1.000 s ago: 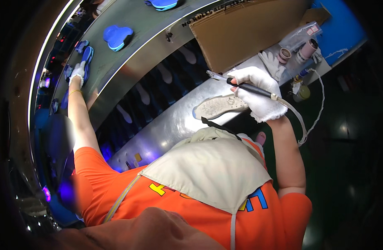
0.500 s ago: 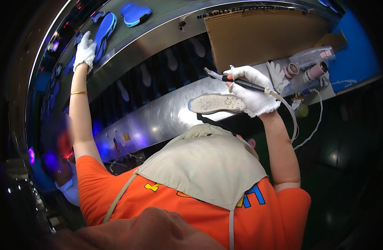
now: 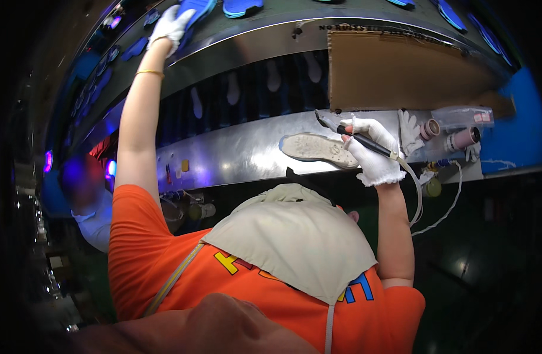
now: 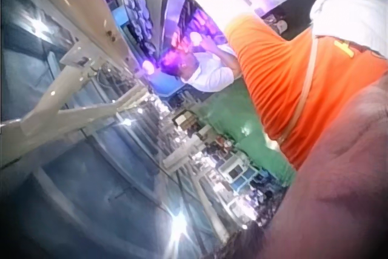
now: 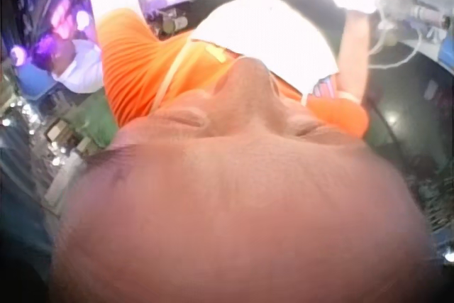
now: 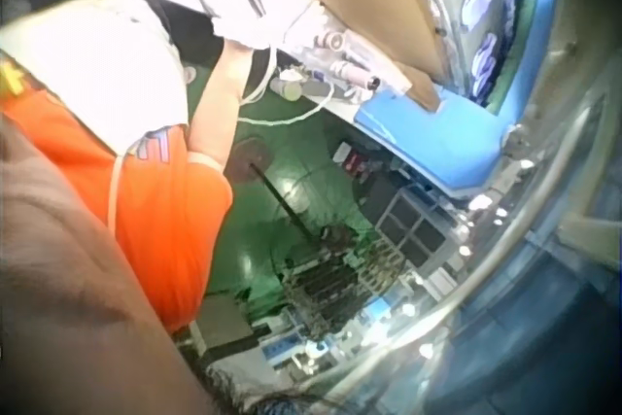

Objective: The person uses a handheld tool to scrape and clean the soles of blue slip-on shoes. They repeatedly pick up shoes from a nearby surface, scrape the soles, and place them back down.

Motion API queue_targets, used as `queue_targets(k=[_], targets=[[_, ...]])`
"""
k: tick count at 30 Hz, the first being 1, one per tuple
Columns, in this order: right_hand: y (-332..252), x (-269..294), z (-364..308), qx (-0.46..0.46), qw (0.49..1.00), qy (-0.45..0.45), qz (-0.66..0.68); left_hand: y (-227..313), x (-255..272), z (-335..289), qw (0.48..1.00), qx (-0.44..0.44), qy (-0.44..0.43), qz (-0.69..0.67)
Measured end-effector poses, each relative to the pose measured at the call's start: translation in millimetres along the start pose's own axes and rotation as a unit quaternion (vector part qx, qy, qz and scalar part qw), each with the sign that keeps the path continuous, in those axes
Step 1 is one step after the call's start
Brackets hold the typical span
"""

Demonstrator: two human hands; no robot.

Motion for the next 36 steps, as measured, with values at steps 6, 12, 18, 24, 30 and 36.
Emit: queue_targets(k=[6, 12, 18, 24, 30, 36], targets=[[8, 5, -7, -0.068, 0.992, 0.058, 0.088, -45, -21, -40, 0.588, 0.171, -0.225, -0.758], [6, 1, -4, -0.084, 0.972, 0.103, 0.191, 95, -50, -157, 0.315, 0.095, -0.307, -0.893], [-12, -21, 6, -0.030, 0.980, 0.064, 0.186, 187, -110, -228, 0.130, 0.229, -0.362, -0.894], [-23, -35, 7, 0.030, 0.990, 0.088, 0.103, 213, -119, -254, 0.198, 0.235, -0.289, -0.907], [-28, -56, -6, 0.043, 0.991, 0.034, 0.126, 205, -137, -259, 0.226, 0.285, -0.284, -0.887], [-36, -52, -16, 0.093, 0.992, 0.027, 0.083, 200, -127, -257, 0.205, 0.272, -0.354, -0.871]])
Point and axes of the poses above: each hand's wrist, its own z-axis towards the middle knuckle, its own x-axis out of the back of the hand, y = z × x, the point moved 6 cm from there along z, towards the middle knuckle, and after that the axes turned 13 degrees about x, right-handed, at the moved point
